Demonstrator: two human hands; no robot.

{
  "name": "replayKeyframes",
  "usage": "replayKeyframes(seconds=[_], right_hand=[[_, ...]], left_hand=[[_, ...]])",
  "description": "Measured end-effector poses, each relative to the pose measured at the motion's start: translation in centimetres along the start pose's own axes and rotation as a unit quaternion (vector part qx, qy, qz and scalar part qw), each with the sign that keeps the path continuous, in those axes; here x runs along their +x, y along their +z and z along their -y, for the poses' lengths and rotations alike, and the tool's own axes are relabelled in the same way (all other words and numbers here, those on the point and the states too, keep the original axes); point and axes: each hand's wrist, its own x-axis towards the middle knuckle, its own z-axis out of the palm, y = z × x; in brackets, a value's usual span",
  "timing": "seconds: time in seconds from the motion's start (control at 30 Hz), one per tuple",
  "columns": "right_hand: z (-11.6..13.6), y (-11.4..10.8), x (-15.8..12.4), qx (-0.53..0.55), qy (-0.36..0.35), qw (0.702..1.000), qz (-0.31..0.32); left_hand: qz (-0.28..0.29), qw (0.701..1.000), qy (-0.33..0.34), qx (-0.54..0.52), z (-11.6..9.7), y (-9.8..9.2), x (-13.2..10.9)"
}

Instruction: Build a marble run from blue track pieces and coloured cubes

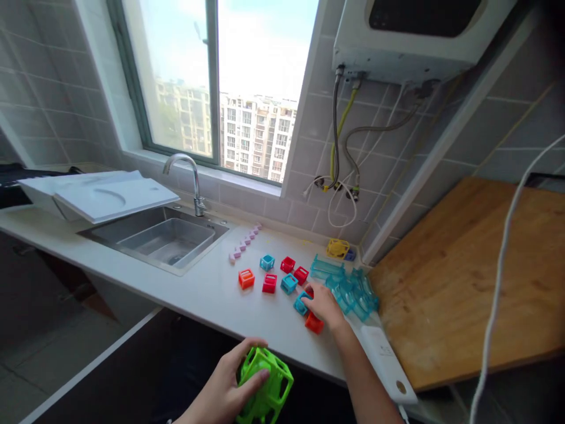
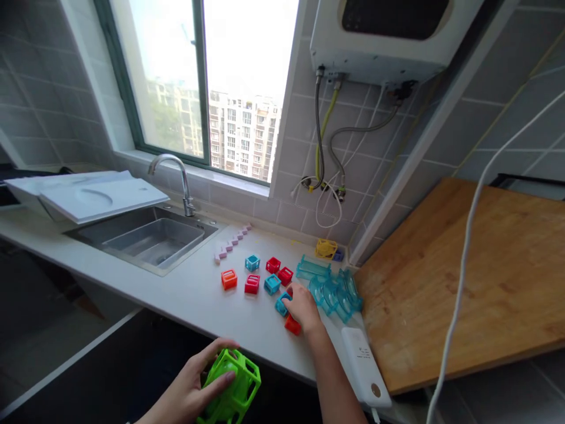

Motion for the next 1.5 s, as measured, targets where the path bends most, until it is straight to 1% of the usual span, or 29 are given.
replayKeyframes(seconds=[0.1,0.2,0.27,0.37,0.47,0.53,0.6,0.67,0.73,0.77,0.8,0.83,0.87,0.9,0.93,1.0,1.07,1.1,1.13,1.2,1.23,1.27,1.33,1.37,1.4,1.43,1.5], right_hand=[[-0.3,0.5,1.1,-0.041,0.017,0.998,0.032],[-0.8,1.1,1.4,-0.079,0.023,0.995,0.062],[-1.1,1.3,1.6,-0.098,0.03,0.992,0.071],[-1.6,1.3,1.8,-0.108,0.033,0.991,0.067],[-1.9,1.1,2.1,-0.107,0.032,0.992,0.053],[-1.8,0.8,2.3,-0.106,0.032,0.993,0.034],[-1.6,0.2,2.6,-0.1,0.028,0.994,0.015],[-1.3,-0.8,2.6,-0.09,0.018,0.996,-0.003],[-1.0,-2.1,1.8,-0.08,0.003,0.997,-0.024],[-0.9,-2.6,1.0,-0.056,-0.006,0.998,-0.042],[-0.6,-2.9,-0.2,-0.026,-0.01,0.998,-0.056],[-0.3,-3.0,-1.8,0.047,-0.017,0.995,-0.083],[0.1,-2.7,-3.7,0.137,-0.009,0.986,-0.091],[0.6,-2.2,-5.8,0.216,0.013,0.974,-0.072],[1.3,-1.3,-8.0,0.284,0.036,0.957,-0.036],[3.0,0.9,-12.4,0.385,0.07,0.919,0.045],[5.1,3.1,-15.9,0.442,0.096,0.89,0.055],[6.0,4.0,-17.2,0.451,0.106,0.884,0.053],[6.8,4.7,-18.0,0.447,0.121,0.885,0.039],[7.5,5.5,-18.6,0.453,0.15,0.879,0.008],[7.5,5.6,-18.6,0.474,0.166,0.865,-0.002],[7.3,5.6,-18.4,0.508,0.184,0.841,-0.004],[6.6,5.3,-17.9,0.586,0.221,0.78,-0.001],[6.2,5.1,-17.8,0.613,0.237,0.754,-0.002],[5.9,5.0,-17.6,0.629,0.247,0.737,-0.005],[5.7,4.8,-17.6,0.636,0.252,0.73,-0.007],[5.5,4.7,-17.5,0.631,0.246,0.736,0.003]], left_hand=[[0.011,1.0,-0.007,-0.011,0.7,-0.4,-0.4],[0.006,0.999,-0.035,-0.027,1.8,-0.7,-0.8],[0.002,0.999,-0.047,-0.027,2.5,-0.7,-1.0],[0.0,0.999,-0.044,-0.028,3.3,-0.6,-1.0],[0.004,0.998,-0.036,-0.046,3.8,-0.7,0.0],[-0.01,0.997,-0.041,-0.061,4.2,-0.8,1.3],[-0.024,0.995,-0.051,-0.086,4.6,-0.8,2.8],[-0.026,0.991,-0.054,-0.123,4.9,-0.8,4.1],[-0.019,0.986,-0.053,-0.156,4.8,-0.8,5.0],[-0.018,0.985,-0.052,-0.166,4.7,-0.8,5.2],[-0.018,0.983,-0.052,-0.173,4.4,-0.8,5.3],[-0.019,0.982,-0.052,-0.179,4.1,-0.8,5.2],[-0.02,0.982,-0.05,-0.184,3.8,-0.7,4.9],[-0.022,0.981,-0.047,-0.189,3.5,-0.6,4.6],[-0.024,0.98,-0.043,-0.194,3.2,-0.3,4.2],[-0.035,0.979,-0.029,-0.196,2.7,0.3,3.4],[-0.047,0.98,-0.019,-0.192,2.4,1.3,2.8],[-0.048,0.979,-0.021,-0.197,2.3,1.8,2.5],[-0.043,0.976,-0.027,-0.21,2.2,2.3,2.3],[-0.028,0.962,-0.057,-0.265,2.0,3.0,1.9],[-0.021,0.95,-0.077,-0.303,1.9,3.2,1.8],[-0.015,0.935,-0.098,-0.34,1.7,3.2,1.6],[-0.004,0.906,-0.135,-0.401,1.4,2.9,1.4],[-0.003,0.895,-0.145,-0.422,1.4,2.7,1.2],[-0.004,0.887,-0.149,-0.436,1.3,2.4,1.0],[-0.007,0.883,-0.149,-0.445,1.4,2.1,0.8],[-0.012,0.879,-0.145,-0.454,1.8,1.7,0.4]])
